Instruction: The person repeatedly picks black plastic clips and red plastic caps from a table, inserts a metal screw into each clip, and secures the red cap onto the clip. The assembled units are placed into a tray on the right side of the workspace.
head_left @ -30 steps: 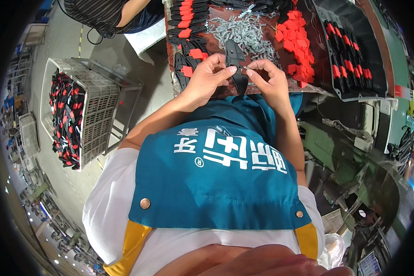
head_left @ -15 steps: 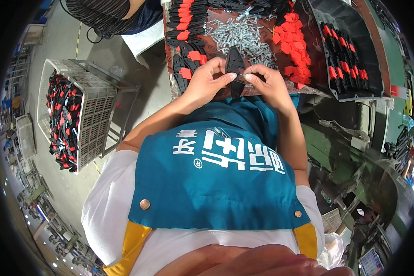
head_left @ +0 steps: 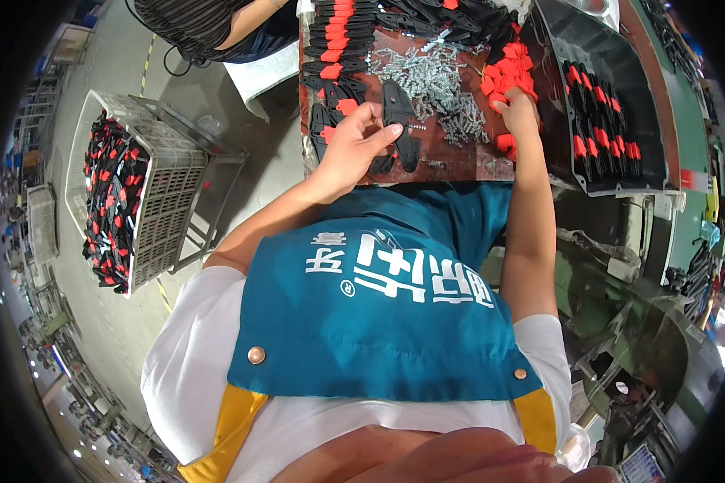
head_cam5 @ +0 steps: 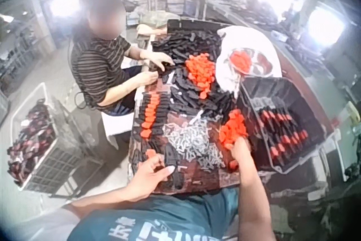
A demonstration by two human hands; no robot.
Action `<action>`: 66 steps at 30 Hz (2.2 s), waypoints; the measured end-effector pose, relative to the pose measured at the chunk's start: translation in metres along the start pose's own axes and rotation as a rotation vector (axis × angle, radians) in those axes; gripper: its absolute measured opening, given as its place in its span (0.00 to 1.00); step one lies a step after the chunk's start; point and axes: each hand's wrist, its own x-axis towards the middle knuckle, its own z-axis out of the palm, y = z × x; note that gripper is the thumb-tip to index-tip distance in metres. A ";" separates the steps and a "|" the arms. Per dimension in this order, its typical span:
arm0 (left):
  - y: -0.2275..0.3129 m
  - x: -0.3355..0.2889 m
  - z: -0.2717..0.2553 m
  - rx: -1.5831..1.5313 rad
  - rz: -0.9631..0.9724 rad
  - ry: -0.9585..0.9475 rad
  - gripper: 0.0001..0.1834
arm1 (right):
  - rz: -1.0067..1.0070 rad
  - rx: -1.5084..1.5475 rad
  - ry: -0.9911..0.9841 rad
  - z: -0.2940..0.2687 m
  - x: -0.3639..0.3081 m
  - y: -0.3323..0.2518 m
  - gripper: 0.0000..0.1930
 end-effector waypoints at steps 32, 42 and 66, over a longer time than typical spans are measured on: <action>-0.006 0.006 0.002 -0.197 0.068 0.073 0.14 | -0.233 1.143 -0.291 -0.045 -0.132 -0.134 0.10; -0.006 0.004 -0.005 0.004 0.073 -0.126 0.15 | -0.219 1.000 -0.245 -0.043 -0.151 -0.135 0.08; 0.010 0.009 -0.006 0.245 0.191 -0.067 0.18 | -0.223 0.962 -0.131 -0.051 -0.157 -0.142 0.10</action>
